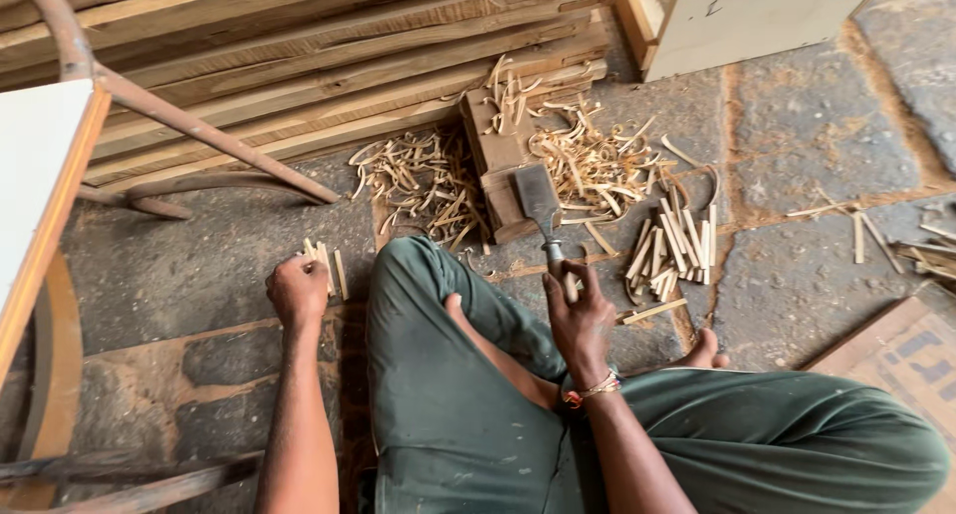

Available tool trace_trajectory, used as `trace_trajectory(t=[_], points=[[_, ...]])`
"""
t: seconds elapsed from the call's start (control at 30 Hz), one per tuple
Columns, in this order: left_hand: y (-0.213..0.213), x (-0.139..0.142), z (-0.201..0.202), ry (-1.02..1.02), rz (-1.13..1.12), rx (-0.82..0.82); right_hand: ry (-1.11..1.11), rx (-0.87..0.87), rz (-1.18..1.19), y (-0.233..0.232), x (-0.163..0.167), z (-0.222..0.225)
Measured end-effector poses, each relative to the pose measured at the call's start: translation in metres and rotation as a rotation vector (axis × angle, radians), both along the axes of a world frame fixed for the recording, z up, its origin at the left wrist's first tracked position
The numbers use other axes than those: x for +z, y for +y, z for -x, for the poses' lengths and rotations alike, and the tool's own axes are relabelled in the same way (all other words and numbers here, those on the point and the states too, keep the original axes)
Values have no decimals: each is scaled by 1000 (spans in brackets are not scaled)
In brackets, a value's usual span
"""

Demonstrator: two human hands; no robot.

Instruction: The person sits on the floor and uses a chisel to carve small wooden sticks. They repeatedly pick up sticks, shave them against a wooden block, and place the finished pieces aside.

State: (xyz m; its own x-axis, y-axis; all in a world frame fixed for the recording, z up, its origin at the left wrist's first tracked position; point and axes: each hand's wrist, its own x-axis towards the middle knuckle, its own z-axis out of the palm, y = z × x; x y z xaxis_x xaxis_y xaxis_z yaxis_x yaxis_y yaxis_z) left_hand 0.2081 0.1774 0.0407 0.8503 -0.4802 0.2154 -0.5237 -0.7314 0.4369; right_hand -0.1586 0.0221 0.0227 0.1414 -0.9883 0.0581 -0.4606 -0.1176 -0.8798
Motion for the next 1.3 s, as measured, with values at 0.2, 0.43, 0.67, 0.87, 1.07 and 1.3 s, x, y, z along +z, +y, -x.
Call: trace_trajectory(t=[0.2,0.43,0.67,0.87,1.07,1.3], points=[[13,-12,-19,-6,-77,173,-6,22,71,3,-6,2],[-48,31,67,-213,318,-309,-46,39,-59,18,-15,-5],[-142,44,221,132,469,-848,142,108,-31,21,-18,-7],[-179,22,284,190,249,-909,287,256,99,11,-72,1],[-146,9,281,255,323,-866,320,235,183,14,-92,-3],[-108,30,254,245,407,-717,362,117,-19,-7,-40,12]])
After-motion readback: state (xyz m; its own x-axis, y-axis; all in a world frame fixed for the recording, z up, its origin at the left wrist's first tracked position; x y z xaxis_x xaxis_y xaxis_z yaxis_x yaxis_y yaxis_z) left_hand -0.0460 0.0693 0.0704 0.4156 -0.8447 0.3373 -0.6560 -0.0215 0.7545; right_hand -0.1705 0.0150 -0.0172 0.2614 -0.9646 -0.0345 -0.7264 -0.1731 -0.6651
